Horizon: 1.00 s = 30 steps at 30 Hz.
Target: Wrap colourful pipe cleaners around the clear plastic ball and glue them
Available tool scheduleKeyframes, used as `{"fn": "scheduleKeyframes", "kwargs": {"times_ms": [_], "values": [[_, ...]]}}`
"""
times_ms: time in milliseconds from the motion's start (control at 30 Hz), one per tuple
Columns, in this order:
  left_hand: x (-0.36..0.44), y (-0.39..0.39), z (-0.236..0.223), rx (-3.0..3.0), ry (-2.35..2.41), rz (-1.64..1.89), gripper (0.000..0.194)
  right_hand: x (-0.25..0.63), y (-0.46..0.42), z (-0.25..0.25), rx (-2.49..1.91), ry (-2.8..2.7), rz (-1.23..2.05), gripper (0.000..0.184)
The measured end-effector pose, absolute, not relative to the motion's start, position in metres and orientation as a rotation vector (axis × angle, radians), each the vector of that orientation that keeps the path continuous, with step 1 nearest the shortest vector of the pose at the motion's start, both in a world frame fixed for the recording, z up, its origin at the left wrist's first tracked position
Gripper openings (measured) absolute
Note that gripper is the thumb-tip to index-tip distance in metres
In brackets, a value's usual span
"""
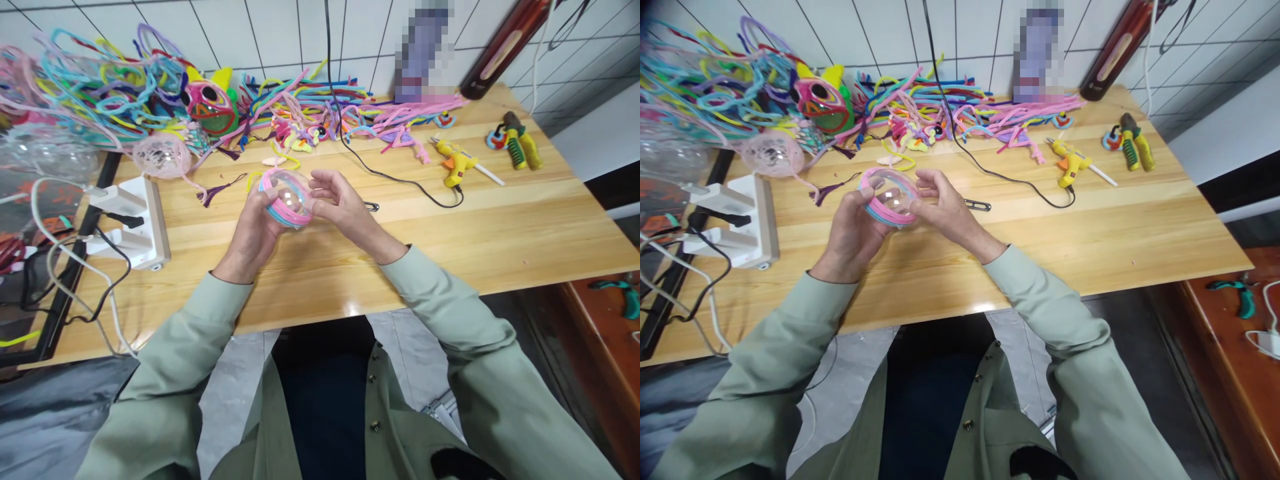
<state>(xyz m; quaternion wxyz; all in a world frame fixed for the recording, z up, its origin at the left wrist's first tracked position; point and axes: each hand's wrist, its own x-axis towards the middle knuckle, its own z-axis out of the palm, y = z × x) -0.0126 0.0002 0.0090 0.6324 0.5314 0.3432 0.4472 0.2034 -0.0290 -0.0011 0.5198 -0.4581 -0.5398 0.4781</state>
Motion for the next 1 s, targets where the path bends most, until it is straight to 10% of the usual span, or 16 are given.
{"fn": "scheduleKeyframes", "kwargs": {"times_ms": [433, 700, 1000], "values": [[-0.001, -0.010, 0.021, 0.884, 0.627, 1.049, 0.034, 0.197, -0.033, 0.000, -1.166, -1.440, 1.044, 0.110], [-0.004, -0.006, 0.029, 0.941, 0.593, 1.016, 0.041, 0.213, -0.026, -0.001, -1.074, -1.356, 1.070, 0.078], [-0.002, -0.007, 0.029, 0.927, 0.600, 1.001, 0.046, 0.209, -0.026, -0.005, -1.097, -1.434, 0.989, 0.086]]}}
